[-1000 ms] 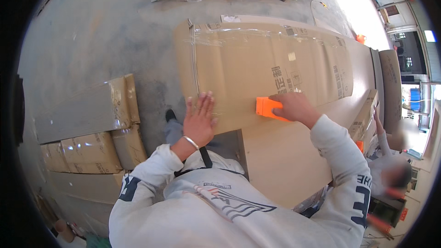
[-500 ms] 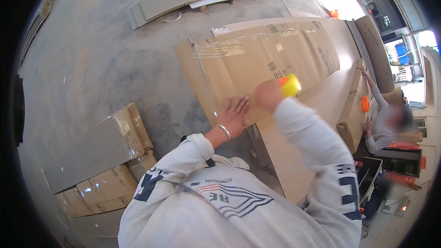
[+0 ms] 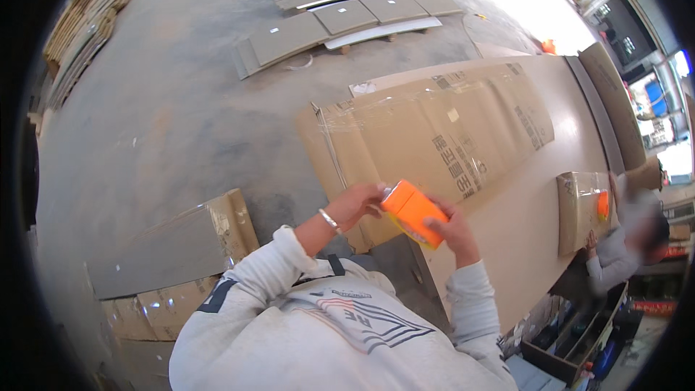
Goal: The person uses a handheld tape dispenser to seal a large cardboard box on a work table. They apply tape along the seams, fold the flaps, and move the sealed box aside. The person then handles a large roll of cardboard and several flat wooden panels, placing them on the floor.
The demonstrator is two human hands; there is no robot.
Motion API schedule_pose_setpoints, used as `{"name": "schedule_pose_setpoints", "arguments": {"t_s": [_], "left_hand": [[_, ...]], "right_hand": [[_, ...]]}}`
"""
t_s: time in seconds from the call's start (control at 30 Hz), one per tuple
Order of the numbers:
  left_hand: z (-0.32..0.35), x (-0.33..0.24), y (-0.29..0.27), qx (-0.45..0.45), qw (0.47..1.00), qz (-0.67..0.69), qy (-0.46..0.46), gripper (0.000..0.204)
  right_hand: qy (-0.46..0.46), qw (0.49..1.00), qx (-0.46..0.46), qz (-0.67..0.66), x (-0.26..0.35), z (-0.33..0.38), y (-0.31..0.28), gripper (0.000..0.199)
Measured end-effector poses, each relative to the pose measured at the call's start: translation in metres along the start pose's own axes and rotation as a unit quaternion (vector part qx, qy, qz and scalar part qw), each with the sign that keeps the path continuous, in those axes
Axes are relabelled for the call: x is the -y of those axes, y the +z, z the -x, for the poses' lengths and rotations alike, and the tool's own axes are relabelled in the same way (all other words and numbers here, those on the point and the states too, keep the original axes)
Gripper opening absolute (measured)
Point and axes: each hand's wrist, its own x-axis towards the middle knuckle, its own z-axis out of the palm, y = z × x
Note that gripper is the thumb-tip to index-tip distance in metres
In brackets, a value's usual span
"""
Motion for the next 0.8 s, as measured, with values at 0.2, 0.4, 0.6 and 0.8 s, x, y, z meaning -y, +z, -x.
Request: {"name": "schedule_pose_setpoints", "arguments": {"t_s": [0.2, 0.4, 0.6, 0.8], "left_hand": [[0.032, -0.034, -0.022, -0.129, 0.984, -0.117, 0.026, 0.024], [-0.013, -0.12, -0.11, -0.147, 0.935, -0.257, 0.196, 0.024], [-0.094, -0.23, -0.261, -0.222, 0.884, -0.345, 0.223, 0.032], [-0.186, -0.142, -0.407, -0.086, 0.961, -0.229, 0.129, 0.024]], "right_hand": [[0.057, 0.991, 0.103, 0.07, 0.037, -0.036, 0.049, 0.07], [0.043, 0.992, 0.115, 0.008, 0.065, -0.103, 0.085, 0.081], [0.051, 0.995, 0.07, -0.055, 0.128, -0.212, 0.162, 0.081], [0.168, 0.984, 0.029, -0.043, 0.176, -0.281, 0.21, 0.066]]}}
